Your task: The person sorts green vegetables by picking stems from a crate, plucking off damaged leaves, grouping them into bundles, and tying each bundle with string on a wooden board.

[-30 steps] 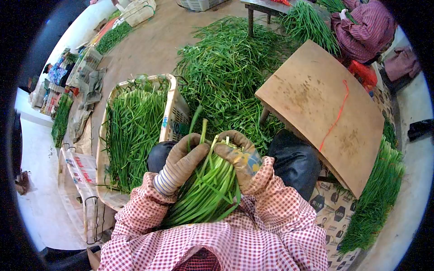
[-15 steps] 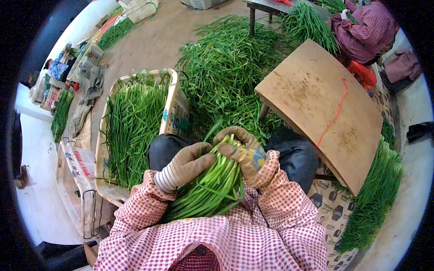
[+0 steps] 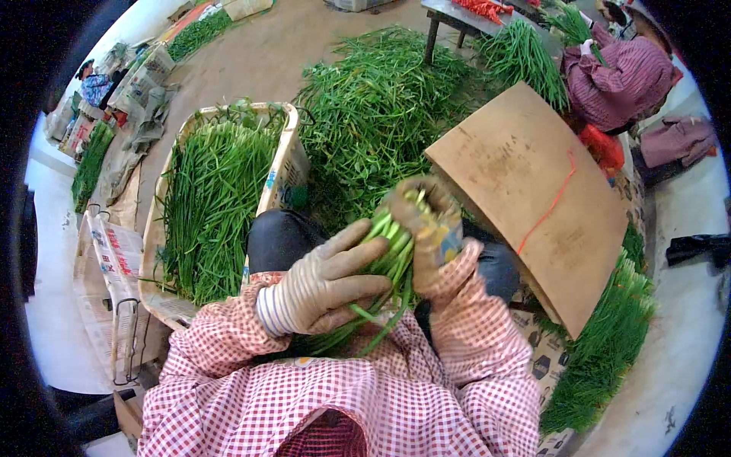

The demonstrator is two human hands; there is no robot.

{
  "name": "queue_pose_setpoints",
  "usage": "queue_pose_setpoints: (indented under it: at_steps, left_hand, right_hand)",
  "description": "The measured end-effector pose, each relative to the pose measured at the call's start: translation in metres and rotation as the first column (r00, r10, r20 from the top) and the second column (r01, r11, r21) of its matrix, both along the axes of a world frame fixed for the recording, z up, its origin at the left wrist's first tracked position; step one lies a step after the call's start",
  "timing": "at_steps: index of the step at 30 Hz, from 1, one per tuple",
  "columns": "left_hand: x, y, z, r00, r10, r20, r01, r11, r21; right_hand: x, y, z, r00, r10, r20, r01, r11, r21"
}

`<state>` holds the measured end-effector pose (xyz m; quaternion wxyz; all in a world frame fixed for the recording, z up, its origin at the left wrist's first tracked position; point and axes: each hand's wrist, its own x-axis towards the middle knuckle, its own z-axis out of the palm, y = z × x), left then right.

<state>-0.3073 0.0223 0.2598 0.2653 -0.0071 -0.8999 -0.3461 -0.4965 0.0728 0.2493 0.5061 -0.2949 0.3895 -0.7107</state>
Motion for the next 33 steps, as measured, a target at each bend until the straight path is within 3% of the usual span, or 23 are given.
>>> queue_pose_setpoints:
  at_steps: [2, 4, 6, 7, 9, 10, 11, 13, 14, 15, 16, 19, 20, 21, 23, 24, 25, 27, 29, 30, 31, 32, 33]
  left_hand:
    - [0.006, -0.003, 0.009, 0.996, 0.078, 0.039, -0.064, 0.960, -0.274]
    - [0.016, -0.001, -0.012, 0.986, 0.169, -0.016, -0.164, 0.926, -0.340]
    - [0.033, -0.002, -0.036, 0.929, 0.327, 0.170, -0.268, 0.916, -0.299]
    - [0.044, 0.000, -0.056, 0.883, 0.332, 0.331, -0.233, 0.923, -0.307]
    - [0.064, 0.013, -0.079, 0.797, 0.352, 0.492, -0.214, 0.925, -0.315]
    - [0.067, 0.018, -0.081, 0.778, 0.371, 0.507, -0.224, 0.918, -0.328]
    - [0.066, 0.022, -0.073, 0.772, 0.367, 0.519, -0.261, 0.928, -0.268]
    - [0.059, 0.019, -0.051, 0.807, 0.376, 0.455, -0.333, 0.926, -0.176]
    - [0.055, 0.020, -0.042, 0.794, 0.386, 0.469, -0.354, 0.922, -0.159]
    - [0.051, 0.016, -0.031, 0.803, 0.232, 0.549, -0.335, 0.938, 0.092]
    - [0.042, 0.005, -0.020, 0.818, 0.077, 0.570, -0.313, 0.891, 0.329]
    - [0.029, -0.007, 0.000, 0.941, -0.197, 0.277, -0.119, 0.572, 0.811]
    - [0.025, -0.012, 0.005, 0.952, -0.252, 0.172, -0.032, 0.479, 0.877]
    - [0.020, -0.016, 0.012, 0.954, -0.248, 0.170, -0.033, 0.476, 0.879]
    - [0.010, -0.020, 0.022, 0.927, -0.366, -0.080, 0.019, -0.167, 0.986]
    - [0.005, -0.018, 0.018, 0.927, -0.365, -0.082, 0.019, -0.172, 0.985]
    - [0.000, -0.016, 0.008, 0.935, -0.273, -0.228, 0.145, -0.294, 0.945]
    - [0.001, -0.014, 0.006, 0.896, -0.141, -0.422, 0.274, -0.573, 0.773]
    - [0.007, -0.011, -0.003, 0.904, -0.077, -0.420, 0.293, -0.604, 0.741]
    - [0.011, -0.008, -0.007, 0.910, -0.012, -0.415, 0.314, -0.633, 0.707]
    - [0.015, -0.011, -0.005, 0.949, -0.019, -0.315, 0.259, -0.524, 0.811]
    - [0.018, -0.011, -0.003, 0.952, -0.012, -0.307, 0.255, -0.523, 0.813]
    - [0.021, -0.010, -0.001, 0.953, 0.173, -0.250, 0.303, -0.468, 0.830]
  right_hand:
    - [-0.024, -0.020, 0.047, 0.941, -0.090, -0.327, 0.108, 0.993, 0.037]
    - [-0.057, -0.048, 0.104, 0.858, -0.089, -0.505, 0.157, 0.983, 0.093]
    - [-0.104, -0.088, 0.132, 0.737, -0.272, -0.619, 0.153, 0.959, -0.239]
    - [-0.123, -0.104, 0.151, 0.639, -0.414, -0.648, 0.202, 0.903, -0.378]
    - [-0.131, -0.121, 0.184, 0.714, -0.481, -0.508, 0.235, 0.849, -0.473]
    - [-0.127, -0.121, 0.192, 0.843, -0.366, -0.395, 0.214, 0.900, -0.380]
    - [-0.127, -0.130, 0.182, 0.848, -0.323, -0.420, 0.185, 0.924, -0.336]
    - [-0.131, -0.171, 0.127, 0.667, -0.285, -0.688, 0.136, 0.955, -0.264]
    - [-0.131, -0.198, 0.085, 0.479, -0.249, -0.842, 0.102, 0.968, -0.229]
    - [-0.127, -0.219, 0.050, 0.288, -0.240, -0.927, 0.078, 0.971, -0.227]
    - [-0.114, -0.234, 0.033, 0.166, -0.255, -0.952, 0.046, 0.967, -0.251]
    - [-0.069, -0.248, 0.047, 0.590, -0.218, -0.778, 0.019, 0.966, -0.257]
    - [-0.066, -0.246, 0.053, 0.576, -0.240, -0.781, 0.028, 0.961, -0.274]
    - [-0.062, -0.244, 0.058, 0.566, -0.228, -0.792, 0.013, 0.963, -0.268]
    - [-0.051, -0.231, 0.068, 0.556, -0.219, -0.802, 0.004, 0.965, -0.262]
    - [-0.038, -0.217, 0.075, 0.556, -0.147, -0.818, -0.115, 0.961, -0.251]
    - [-0.027, -0.200, 0.084, 0.548, -0.074, -0.833, -0.233, 0.943, -0.237]
    - [-0.009, -0.176, 0.102, 0.216, -0.213, -0.953, -0.540, 0.787, -0.298]
    - [0.011, -0.155, 0.098, 0.079, -0.350, -0.934, -0.755, 0.590, -0.285]
    - [0.018, -0.138, 0.081, 0.084, -0.348, -0.934, -0.756, 0.588, -0.287]
    - [0.024, -0.115, 0.055, 0.073, -0.293, -0.953, -0.778, 0.582, -0.238]
    - [0.032, -0.096, 0.031, 0.041, -0.253, -0.967, -0.802, 0.569, -0.183]
    - [0.039, -0.086, 0.019, 0.017, -0.240, -0.971, -0.821, 0.550, -0.150]
